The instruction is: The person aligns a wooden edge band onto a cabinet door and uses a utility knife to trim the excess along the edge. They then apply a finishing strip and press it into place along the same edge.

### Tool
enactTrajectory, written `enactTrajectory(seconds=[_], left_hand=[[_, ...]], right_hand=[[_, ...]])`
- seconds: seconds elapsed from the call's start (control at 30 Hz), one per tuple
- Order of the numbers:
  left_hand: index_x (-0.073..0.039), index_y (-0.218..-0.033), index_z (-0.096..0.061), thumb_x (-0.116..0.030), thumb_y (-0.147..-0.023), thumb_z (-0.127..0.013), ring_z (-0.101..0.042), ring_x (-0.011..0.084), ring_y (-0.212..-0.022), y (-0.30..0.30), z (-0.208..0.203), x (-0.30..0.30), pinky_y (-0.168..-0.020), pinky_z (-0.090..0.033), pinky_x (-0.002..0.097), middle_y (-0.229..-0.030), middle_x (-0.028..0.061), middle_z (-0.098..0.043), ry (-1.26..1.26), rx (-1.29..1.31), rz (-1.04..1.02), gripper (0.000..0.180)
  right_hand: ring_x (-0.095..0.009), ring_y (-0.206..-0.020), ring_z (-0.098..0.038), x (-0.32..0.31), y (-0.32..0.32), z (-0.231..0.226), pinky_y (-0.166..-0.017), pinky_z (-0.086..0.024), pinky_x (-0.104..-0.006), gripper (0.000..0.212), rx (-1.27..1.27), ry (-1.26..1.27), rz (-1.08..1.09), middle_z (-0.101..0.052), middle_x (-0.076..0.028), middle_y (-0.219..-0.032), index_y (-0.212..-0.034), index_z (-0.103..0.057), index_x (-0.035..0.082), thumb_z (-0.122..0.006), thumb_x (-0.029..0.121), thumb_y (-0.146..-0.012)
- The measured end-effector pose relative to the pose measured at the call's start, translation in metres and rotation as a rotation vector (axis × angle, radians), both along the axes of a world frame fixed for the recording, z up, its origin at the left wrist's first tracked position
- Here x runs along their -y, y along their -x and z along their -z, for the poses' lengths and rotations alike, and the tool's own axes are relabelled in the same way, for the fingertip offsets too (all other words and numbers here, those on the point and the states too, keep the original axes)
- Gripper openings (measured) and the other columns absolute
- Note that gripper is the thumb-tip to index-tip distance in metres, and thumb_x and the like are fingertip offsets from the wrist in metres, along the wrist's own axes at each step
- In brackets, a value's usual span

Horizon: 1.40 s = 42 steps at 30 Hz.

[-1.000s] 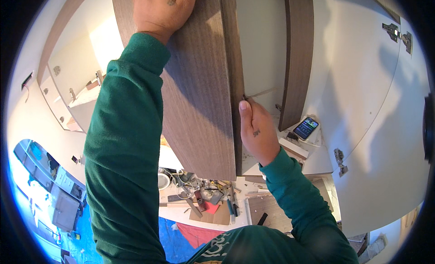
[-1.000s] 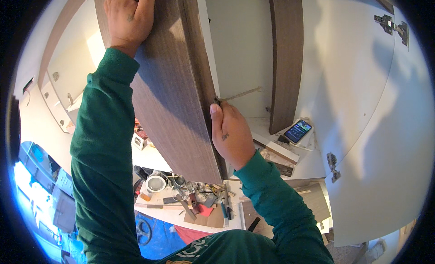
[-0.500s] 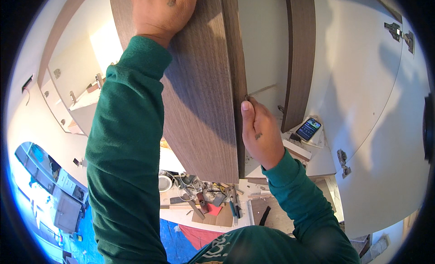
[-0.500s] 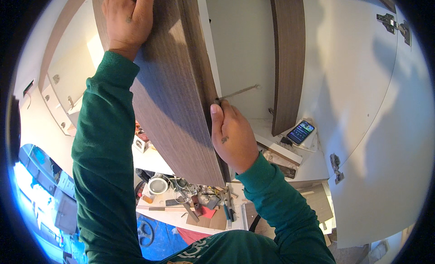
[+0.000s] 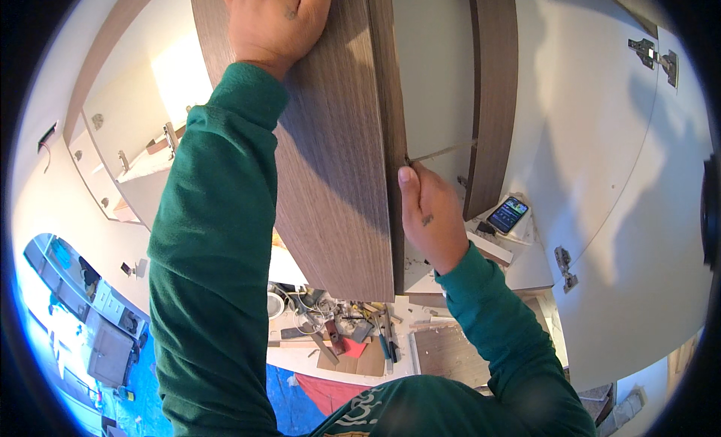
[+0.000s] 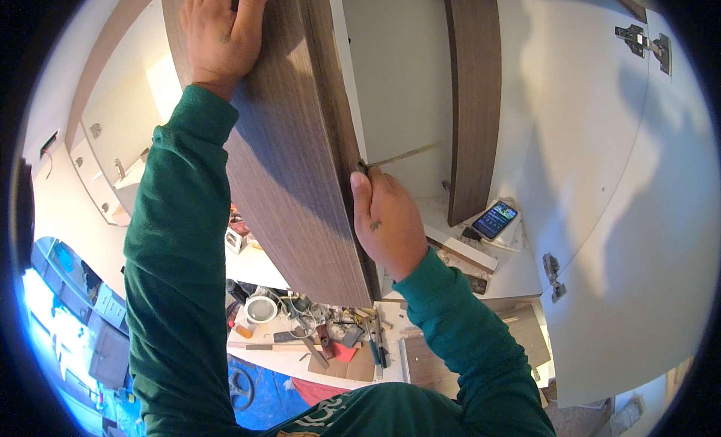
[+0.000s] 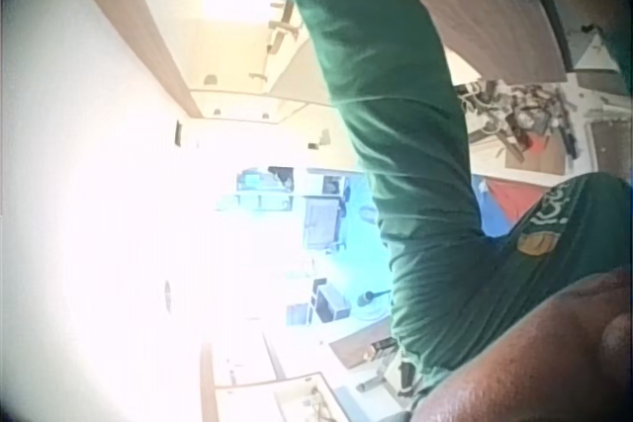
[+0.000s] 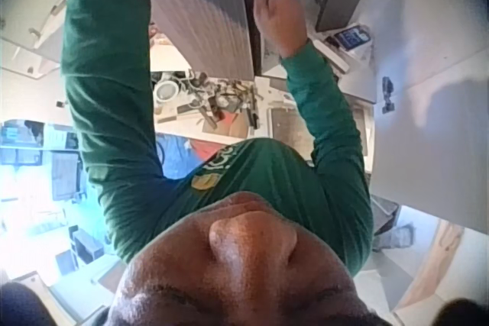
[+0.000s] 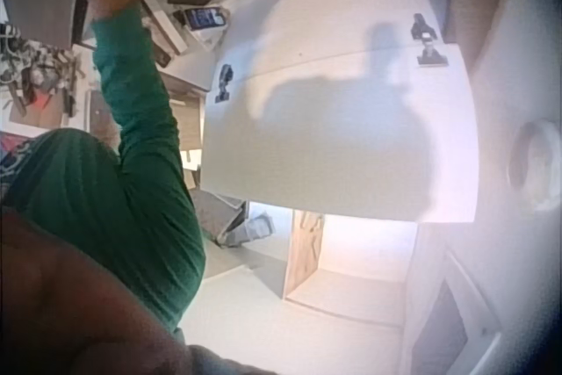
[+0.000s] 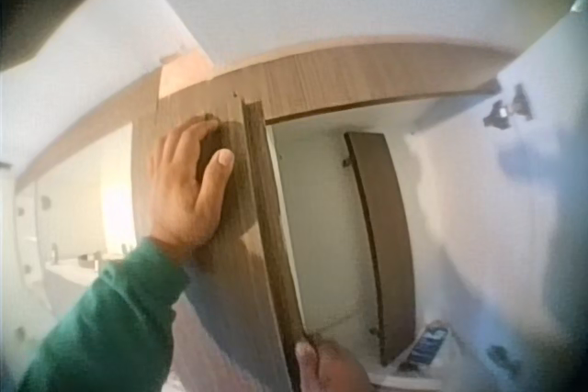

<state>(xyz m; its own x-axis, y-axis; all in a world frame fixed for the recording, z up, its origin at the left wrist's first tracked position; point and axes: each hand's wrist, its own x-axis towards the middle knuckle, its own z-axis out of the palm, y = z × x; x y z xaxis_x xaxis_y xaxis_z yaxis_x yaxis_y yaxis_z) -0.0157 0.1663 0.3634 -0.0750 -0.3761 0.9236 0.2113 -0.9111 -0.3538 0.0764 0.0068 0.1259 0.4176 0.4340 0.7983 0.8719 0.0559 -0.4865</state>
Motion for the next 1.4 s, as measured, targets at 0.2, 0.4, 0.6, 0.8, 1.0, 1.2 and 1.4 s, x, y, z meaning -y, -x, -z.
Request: enactTrajectory(seconds=[0.2, 0.4, 0.6, 0.8, 1.0, 1.2, 1.4], left_hand=[[0.001, -0.132, -0.061, -0.045, -0.101, -0.053, -0.051, 0.0402, -0.129, -0.002, 0.001, -0.002, -0.113, -0.035, 0.0473, -0.137, 0.0226, -0.058, -0.014, 0.01, 0.0, 0.055], [0.0, -0.132, -0.061, -0.044, -0.101, -0.053, -0.051, 0.0399, -0.131, 0.002, 0.002, 0.004, -0.114, -0.034, 0.0478, -0.139, 0.0221, -0.058, -0.008, -0.002, -0.008, 0.054], [0.0, -0.132, -0.061, -0.044, -0.101, -0.052, -0.05, 0.0402, -0.132, -0.001, 0.002, 0.001, -0.114, -0.034, 0.0477, -0.14, 0.0218, -0.058, -0.012, 0.005, 0.0, 0.054], [0.0, -0.133, -0.06, -0.045, -0.101, -0.052, -0.05, 0.0401, -0.132, 0.0, 0.001, 0.002, -0.114, -0.034, 0.0483, -0.14, 0.0219, -0.057, 0.007, 0.001, 0.007, 0.055], [0.0, -0.133, -0.06, -0.044, -0.101, -0.053, -0.05, 0.0404, -0.131, 0.005, 0.002, 0.008, -0.113, -0.035, 0.048, -0.14, 0.0221, -0.057, 0.041, -0.026, 0.002, 0.055], [0.0, -0.133, -0.061, -0.044, -0.101, -0.052, -0.051, 0.0404, -0.131, 0.001, 0.002, 0.002, -0.113, -0.035, 0.0471, -0.139, 0.0221, -0.057, 0.025, -0.006, 0.007, 0.054], [-0.001, -0.133, -0.061, -0.046, -0.101, -0.051, -0.051, 0.0405, -0.131, -0.001, 0.001, 0.0, -0.113, -0.035, 0.0474, -0.139, 0.0222, -0.058, -0.002, 0.004, 0.013, 0.056]], right_hand=[[-0.049, -0.08, -0.062, 0.004, 0.004, -0.003, -0.074, -0.05, -0.0545, 0.041, -0.013, -0.024, -0.051, -0.062, -0.029, -0.085, -0.1, -0.058, -0.007, -0.041, 0.029, -0.111], [-0.049, -0.08, -0.062, 0.002, 0.004, -0.006, -0.073, -0.05, -0.0541, 0.043, -0.002, -0.049, -0.055, -0.062, -0.029, -0.085, -0.101, -0.059, -0.007, -0.041, 0.03, -0.112], [-0.049, -0.08, -0.063, -0.006, -0.002, -0.006, -0.074, -0.051, -0.0538, 0.044, -0.009, -0.06, -0.025, -0.063, -0.03, -0.085, -0.101, -0.06, -0.007, -0.04, 0.03, -0.112], [-0.049, -0.08, -0.063, -0.011, -0.008, -0.011, -0.074, -0.052, -0.0542, 0.044, -0.004, -0.058, -0.01, -0.065, -0.03, -0.087, -0.1, -0.061, -0.007, -0.04, 0.031, -0.112], [-0.049, -0.08, -0.063, -0.004, -0.006, -0.012, -0.074, -0.052, -0.0544, 0.045, 0.0, -0.024, -0.029, -0.065, -0.03, -0.086, -0.1, -0.06, -0.007, -0.04, 0.032, -0.112], [-0.049, -0.08, -0.063, 0.002, 0.001, -0.015, -0.074, -0.052, -0.0532, 0.047, -0.014, -0.032, -0.076, -0.064, -0.029, -0.086, -0.102, -0.059, -0.007, -0.039, 0.034, -0.112], [-0.048, -0.08, -0.063, 0.0, 0.0, -0.017, -0.074, -0.052, -0.0525, 0.049, -0.027, -0.015, -0.046, -0.063, -0.029, -0.086, -0.102, -0.059, -0.008, -0.038, 0.035, -0.112]])
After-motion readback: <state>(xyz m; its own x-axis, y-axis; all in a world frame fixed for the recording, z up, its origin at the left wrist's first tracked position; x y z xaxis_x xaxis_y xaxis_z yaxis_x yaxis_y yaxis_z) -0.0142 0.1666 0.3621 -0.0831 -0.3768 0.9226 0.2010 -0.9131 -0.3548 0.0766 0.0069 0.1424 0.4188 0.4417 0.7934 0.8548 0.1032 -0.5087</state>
